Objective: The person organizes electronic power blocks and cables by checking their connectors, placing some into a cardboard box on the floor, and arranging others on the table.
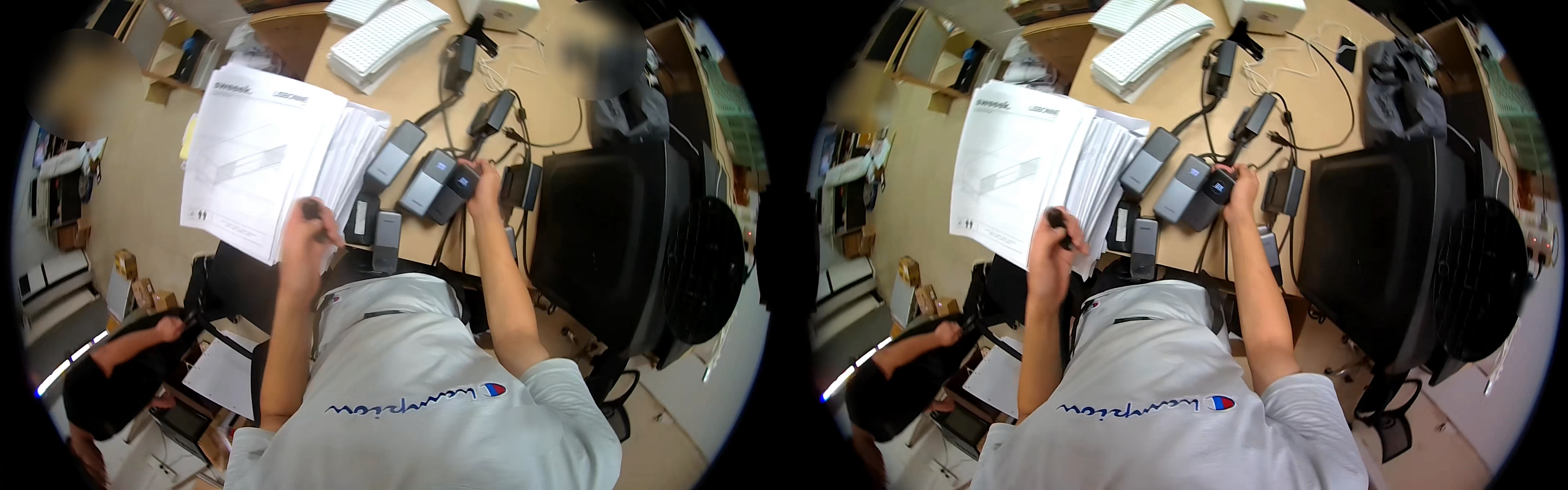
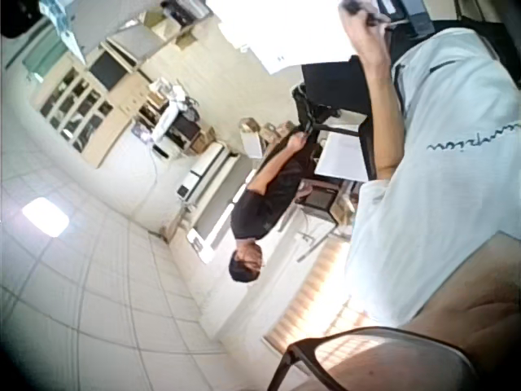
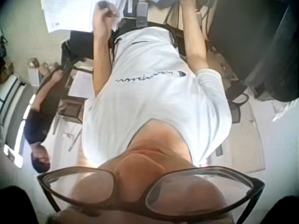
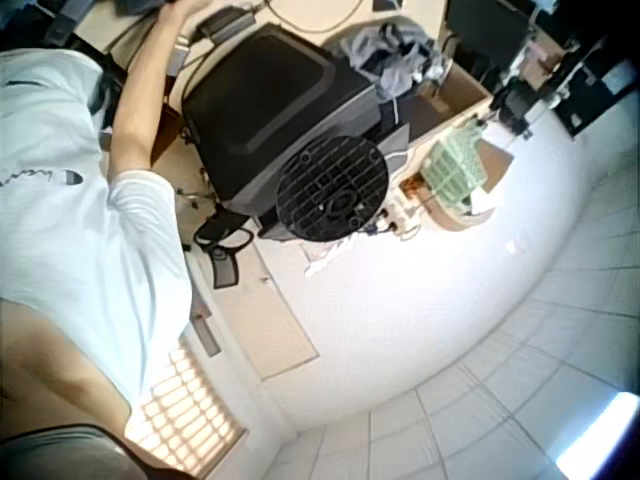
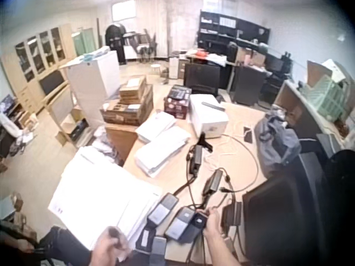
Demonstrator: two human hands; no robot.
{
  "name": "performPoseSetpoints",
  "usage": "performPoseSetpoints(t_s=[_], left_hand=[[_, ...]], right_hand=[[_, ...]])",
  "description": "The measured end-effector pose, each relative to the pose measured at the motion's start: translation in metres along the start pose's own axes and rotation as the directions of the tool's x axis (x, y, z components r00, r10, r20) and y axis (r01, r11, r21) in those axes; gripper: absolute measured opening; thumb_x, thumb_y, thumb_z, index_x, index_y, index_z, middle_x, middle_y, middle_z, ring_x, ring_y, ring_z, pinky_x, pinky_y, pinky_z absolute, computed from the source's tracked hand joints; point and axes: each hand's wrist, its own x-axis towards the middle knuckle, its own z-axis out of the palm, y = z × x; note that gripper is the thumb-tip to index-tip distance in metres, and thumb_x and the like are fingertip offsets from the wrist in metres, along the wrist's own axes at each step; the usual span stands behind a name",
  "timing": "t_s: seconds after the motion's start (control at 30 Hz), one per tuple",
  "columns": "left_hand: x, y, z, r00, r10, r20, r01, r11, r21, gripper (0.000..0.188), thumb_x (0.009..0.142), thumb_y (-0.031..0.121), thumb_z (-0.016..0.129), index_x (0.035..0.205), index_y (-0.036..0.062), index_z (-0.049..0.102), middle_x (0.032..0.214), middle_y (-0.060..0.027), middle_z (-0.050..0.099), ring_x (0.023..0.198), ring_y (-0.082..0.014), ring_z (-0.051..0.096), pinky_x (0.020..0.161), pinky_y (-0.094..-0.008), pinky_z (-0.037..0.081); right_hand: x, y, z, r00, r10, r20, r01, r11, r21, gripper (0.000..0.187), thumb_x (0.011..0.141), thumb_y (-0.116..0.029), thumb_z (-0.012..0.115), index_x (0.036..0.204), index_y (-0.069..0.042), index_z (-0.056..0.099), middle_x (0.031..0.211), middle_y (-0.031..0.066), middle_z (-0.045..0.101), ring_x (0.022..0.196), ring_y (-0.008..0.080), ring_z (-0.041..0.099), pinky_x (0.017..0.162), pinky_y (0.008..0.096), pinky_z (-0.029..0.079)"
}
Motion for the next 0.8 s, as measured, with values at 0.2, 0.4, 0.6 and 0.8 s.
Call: performPoseSetpoints(t_s=[0.2, 0.4, 0.6, 0.8], left_hand=[[0.027, -0.057, 0.048, 0.979, -0.089, 0.186, -0.061, 0.736, 0.675, 0.027, 0.091, 0.022, 0.072, 0.095, 0.0033, 0.053, 0.070, -0.0038, 0.053, 0.062, -0.0152, 0.054, 0.057, -0.0330, 0.046], [0.061, -0.076, 0.081, 0.925, 0.079, 0.371, -0.379, 0.237, 0.895, 0.037, 0.084, 0.027, 0.079, 0.092, 0.0031, 0.052, 0.073, -0.0140, 0.058, 0.066, -0.0322, 0.060, 0.060, -0.0415, 0.046], [0.079, -0.093, 0.090, 0.870, 0.062, 0.489, -0.490, 0.002, 0.872, 0.045, 0.078, 0.034, 0.084, 0.089, 0.0052, 0.052, 0.077, -0.0128, 0.062, 0.075, -0.0377, 0.063, 0.062, -0.0452, 0.048], [0.082, -0.094, 0.095, 0.882, 0.027, 0.471, -0.470, -0.027, 0.882, 0.046, 0.076, 0.035, 0.085, 0.088, 0.0050, 0.053, 0.076, -0.0130, 0.062, 0.073, -0.0376, 0.062, 0.062, -0.0444, 0.048]], right_hand=[[-0.003, 0.022, -0.002, 0.911, -0.388, -0.137, 0.301, 0.856, -0.421, 0.018, 0.103, -0.014, 0.050, 0.095, -0.001, 0.060, 0.087, 0.0073, 0.068, 0.079, 0.0153, 0.062, 0.076, 0.0280, 0.049], [-0.004, 0.037, 0.010, 0.829, -0.520, -0.204, 0.348, 0.767, -0.539, 0.021, 0.101, -0.015, 0.054, 0.102, 0.004, 0.064, 0.098, 0.0114, 0.064, 0.092, 0.0211, 0.062, 0.085, 0.0326, 0.049], [-0.016, 0.002, 0.019, 0.883, -0.450, -0.132, 0.395, 0.865, -0.308, 0.023, 0.104, -0.021, 0.055, 0.099, 0.000, 0.064, 0.097, 0.0053, 0.064, 0.090, 0.0135, 0.058, 0.085, 0.0275, 0.045], [-0.024, -0.033, 0.033, 0.834, -0.546, -0.079, 0.506, 0.815, -0.283, 0.026, 0.108, -0.025, 0.049, 0.104, -0.001, 0.059, 0.084, 0.0050, 0.062, 0.081, 0.0135, 0.058, 0.079, 0.0274, 0.046]])
